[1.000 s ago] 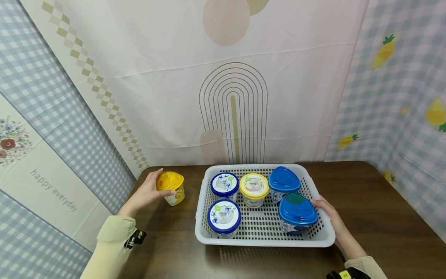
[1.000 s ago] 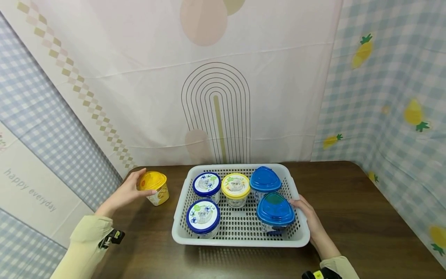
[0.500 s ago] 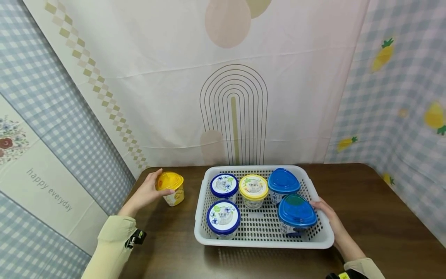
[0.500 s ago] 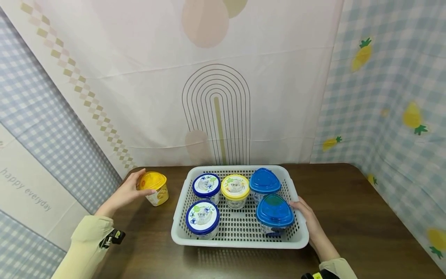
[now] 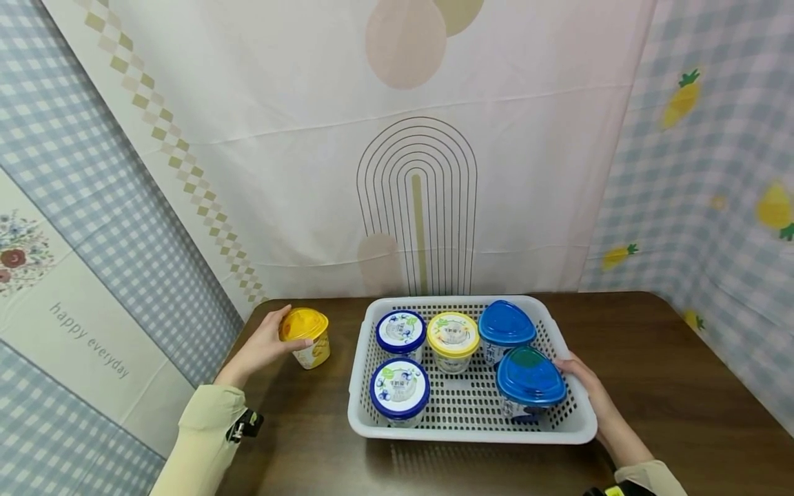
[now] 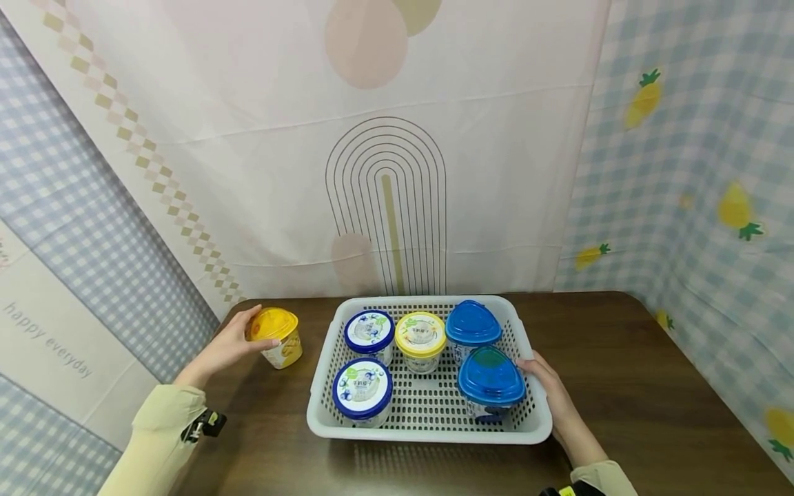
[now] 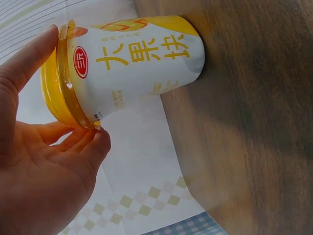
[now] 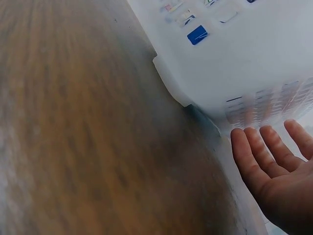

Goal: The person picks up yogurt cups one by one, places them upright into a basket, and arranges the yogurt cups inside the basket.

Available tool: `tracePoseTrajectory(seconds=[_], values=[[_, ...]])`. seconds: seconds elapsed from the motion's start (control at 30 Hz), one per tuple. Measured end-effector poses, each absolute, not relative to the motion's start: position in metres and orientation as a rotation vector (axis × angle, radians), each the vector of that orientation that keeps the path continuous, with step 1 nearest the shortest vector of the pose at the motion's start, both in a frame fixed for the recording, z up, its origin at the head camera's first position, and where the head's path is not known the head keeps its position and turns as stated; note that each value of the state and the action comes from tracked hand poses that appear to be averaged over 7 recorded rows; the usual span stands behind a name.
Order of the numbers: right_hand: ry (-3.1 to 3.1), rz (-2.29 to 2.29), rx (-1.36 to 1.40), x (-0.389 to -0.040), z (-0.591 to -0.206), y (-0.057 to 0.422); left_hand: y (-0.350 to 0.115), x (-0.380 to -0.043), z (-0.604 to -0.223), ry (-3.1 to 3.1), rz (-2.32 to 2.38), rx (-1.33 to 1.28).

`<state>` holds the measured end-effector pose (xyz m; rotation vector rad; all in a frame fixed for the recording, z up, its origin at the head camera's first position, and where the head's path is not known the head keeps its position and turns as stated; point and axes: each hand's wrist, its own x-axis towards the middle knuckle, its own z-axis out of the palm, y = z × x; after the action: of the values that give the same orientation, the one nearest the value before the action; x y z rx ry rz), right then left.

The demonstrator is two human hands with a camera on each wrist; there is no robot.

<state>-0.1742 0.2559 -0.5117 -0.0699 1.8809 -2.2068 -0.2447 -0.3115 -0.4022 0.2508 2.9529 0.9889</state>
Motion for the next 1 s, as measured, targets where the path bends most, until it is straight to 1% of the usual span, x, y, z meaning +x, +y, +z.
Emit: tracePoseTrajectory(seconds=[0.5,1.0], values=[[1.875,-2.22,-0.091,-0.175,-0.512,0.257,-0.311,-0.244,-0.407,2.972,1.015,0.206],[1.843,-2.237,-0.101,-0.175,-0.513,0.257,-0.31,-0.241,-0.415,2.926,1.159,0.173]])
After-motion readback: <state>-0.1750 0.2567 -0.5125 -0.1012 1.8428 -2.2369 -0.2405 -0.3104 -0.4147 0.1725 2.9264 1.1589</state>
